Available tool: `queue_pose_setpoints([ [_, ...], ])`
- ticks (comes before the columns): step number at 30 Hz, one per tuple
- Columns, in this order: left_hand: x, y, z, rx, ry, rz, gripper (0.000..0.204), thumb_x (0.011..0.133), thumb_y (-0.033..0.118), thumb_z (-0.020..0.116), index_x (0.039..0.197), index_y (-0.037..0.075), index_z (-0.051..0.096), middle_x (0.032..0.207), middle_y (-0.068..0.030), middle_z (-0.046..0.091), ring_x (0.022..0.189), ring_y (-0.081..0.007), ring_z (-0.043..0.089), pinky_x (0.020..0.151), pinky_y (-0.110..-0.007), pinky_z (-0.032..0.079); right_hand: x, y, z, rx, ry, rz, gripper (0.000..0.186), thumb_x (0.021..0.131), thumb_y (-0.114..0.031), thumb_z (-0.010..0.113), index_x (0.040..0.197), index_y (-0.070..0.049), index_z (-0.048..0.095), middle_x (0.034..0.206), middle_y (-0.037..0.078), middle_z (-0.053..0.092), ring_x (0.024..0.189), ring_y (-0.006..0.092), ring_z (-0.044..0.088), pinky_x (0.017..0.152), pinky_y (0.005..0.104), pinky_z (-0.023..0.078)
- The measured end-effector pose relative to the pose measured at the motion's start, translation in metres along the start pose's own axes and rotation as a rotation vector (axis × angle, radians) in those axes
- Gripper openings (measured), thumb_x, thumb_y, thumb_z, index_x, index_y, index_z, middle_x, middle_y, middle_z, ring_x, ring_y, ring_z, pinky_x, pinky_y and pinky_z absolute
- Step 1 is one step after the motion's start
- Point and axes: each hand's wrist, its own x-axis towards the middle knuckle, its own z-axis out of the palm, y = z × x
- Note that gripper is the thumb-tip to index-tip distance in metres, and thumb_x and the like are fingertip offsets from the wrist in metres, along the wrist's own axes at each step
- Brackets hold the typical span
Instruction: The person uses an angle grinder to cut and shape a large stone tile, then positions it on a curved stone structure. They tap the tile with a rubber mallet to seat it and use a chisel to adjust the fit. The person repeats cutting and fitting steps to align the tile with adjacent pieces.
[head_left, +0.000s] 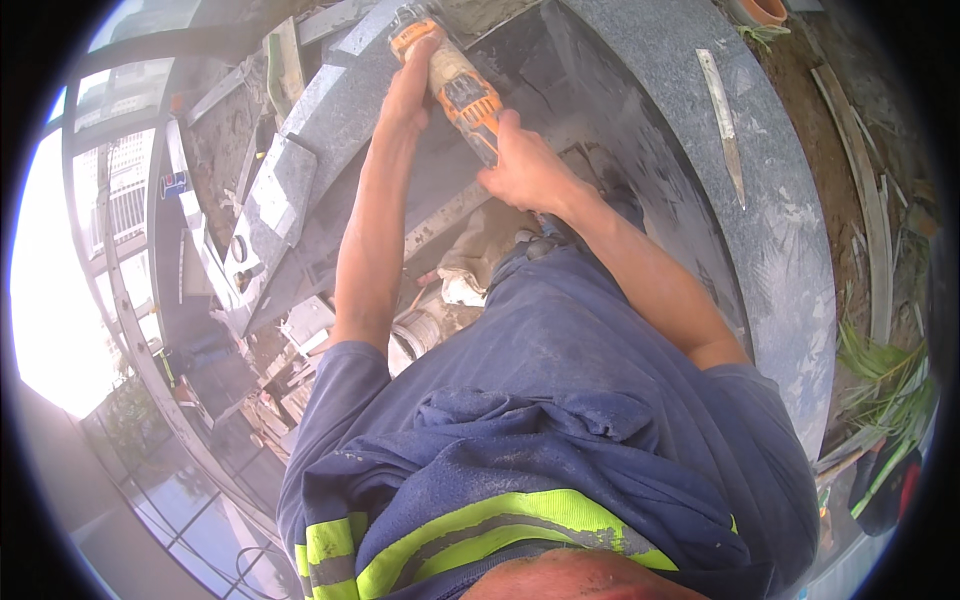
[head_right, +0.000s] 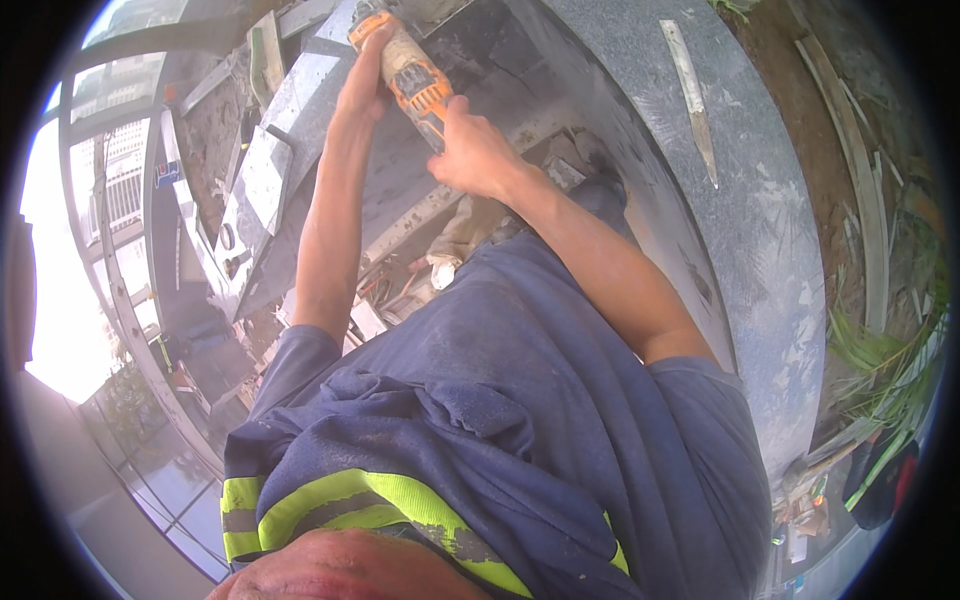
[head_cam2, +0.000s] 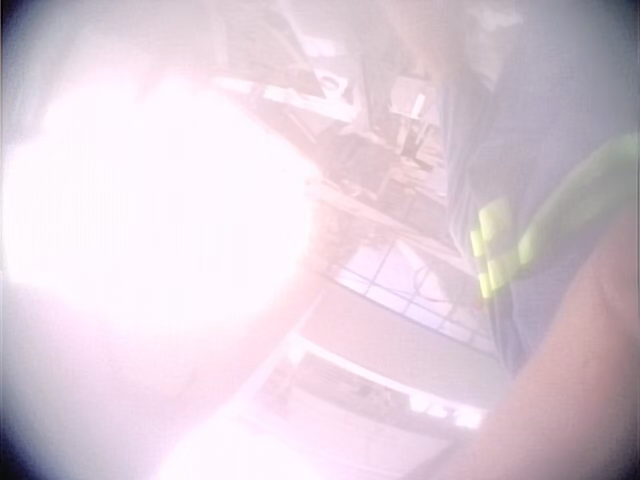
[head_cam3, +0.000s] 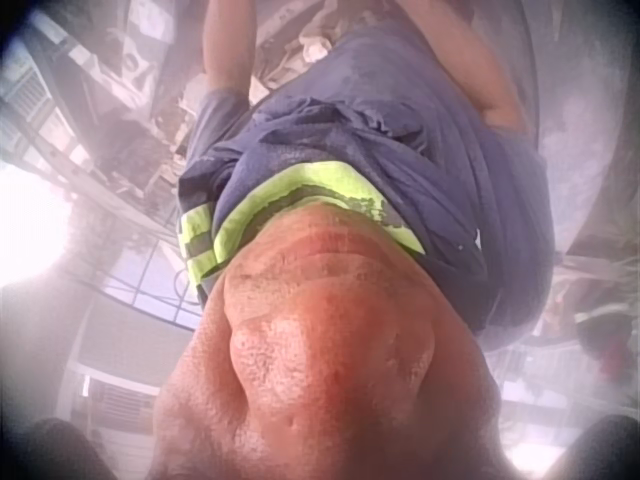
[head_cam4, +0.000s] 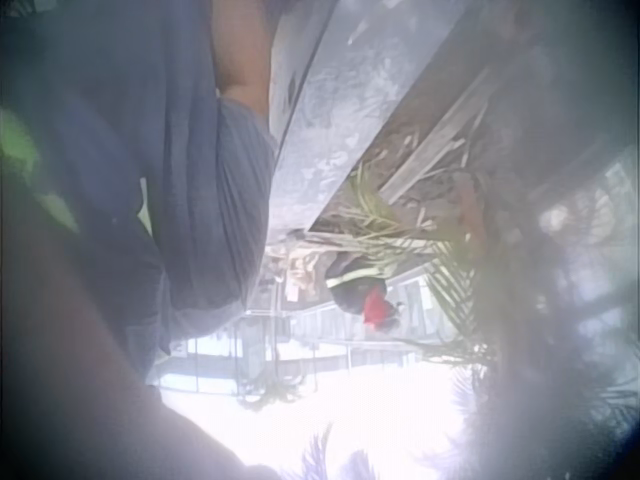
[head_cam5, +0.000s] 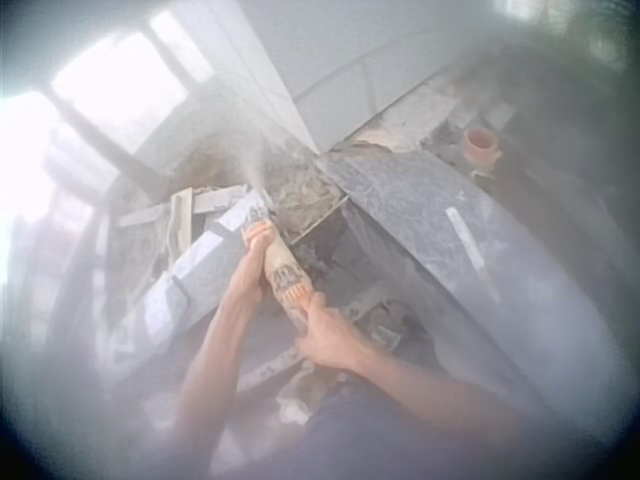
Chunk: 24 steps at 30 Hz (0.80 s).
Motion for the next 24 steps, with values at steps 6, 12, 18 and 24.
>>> queue_pose_setpoints([
  [6, -0.011, -0.001, 0.005, -0.026, -0.004, -0.002, 0.084, 0.102, 0.053, 0.075, 0.156, -0.008, 0.055, 0.143, -0.0165, 0.068, 0.130, -0.0277, 0.067, 0.113, -0.042, 0.051, -0.005, 0.009, 0.006, -0.030, 0.041, -0.039, 0.059, 0.091, -0.009, 0.075, 0.133, 0.018, 0.043, 0.105, 0.039, 0.075, 0.104, 0.0498, 0.079, 0.091, 0.0520, 0.063],
  [12, -0.003, -0.004, 0.003, -0.022, 0.003, 0.002, 0.089, 0.100, 0.056, 0.075, 0.158, -0.009, 0.053, 0.146, -0.0185, 0.067, 0.133, -0.0295, 0.066, 0.115, -0.044, 0.049, 0.008, 0.022, 0.014, -0.011, 0.040, -0.066, 0.066, 0.093, -0.007, 0.071, 0.144, 0.017, 0.037, 0.098, 0.030, 0.074, 0.080, 0.0389, 0.080, 0.069, 0.0477, 0.062],
  [18, 0.005, 0.001, -0.001, 0.057, 0.036, -0.007, 0.096, 0.098, 0.061, 0.075, 0.160, -0.009, 0.051, 0.153, -0.0211, 0.064, 0.140, -0.0315, 0.062, 0.121, -0.046, 0.044, 0.014, 0.006, 0.005, 0.086, -0.011, -0.012, 0.064, 0.093, -0.006, 0.071, 0.143, 0.016, 0.037, 0.090, 0.022, 0.072, 0.065, 0.0278, 0.074, 0.054, 0.0404, 0.059],
  [24, 0.013, -0.014, -0.014, 0.077, 0.045, -0.015, 0.095, 0.098, 0.060, 0.076, 0.160, -0.008, 0.052, 0.153, -0.0208, 0.064, 0.144, -0.0308, 0.060, 0.123, -0.046, 0.041, 0.004, 0.008, 0.010, 0.062, 0.013, -0.003, 0.067, 0.094, -0.007, 0.069, 0.147, 0.015, 0.035, 0.092, 0.024, 0.073, 0.066, 0.0299, 0.075, 0.056, 0.0425, 0.059],
])
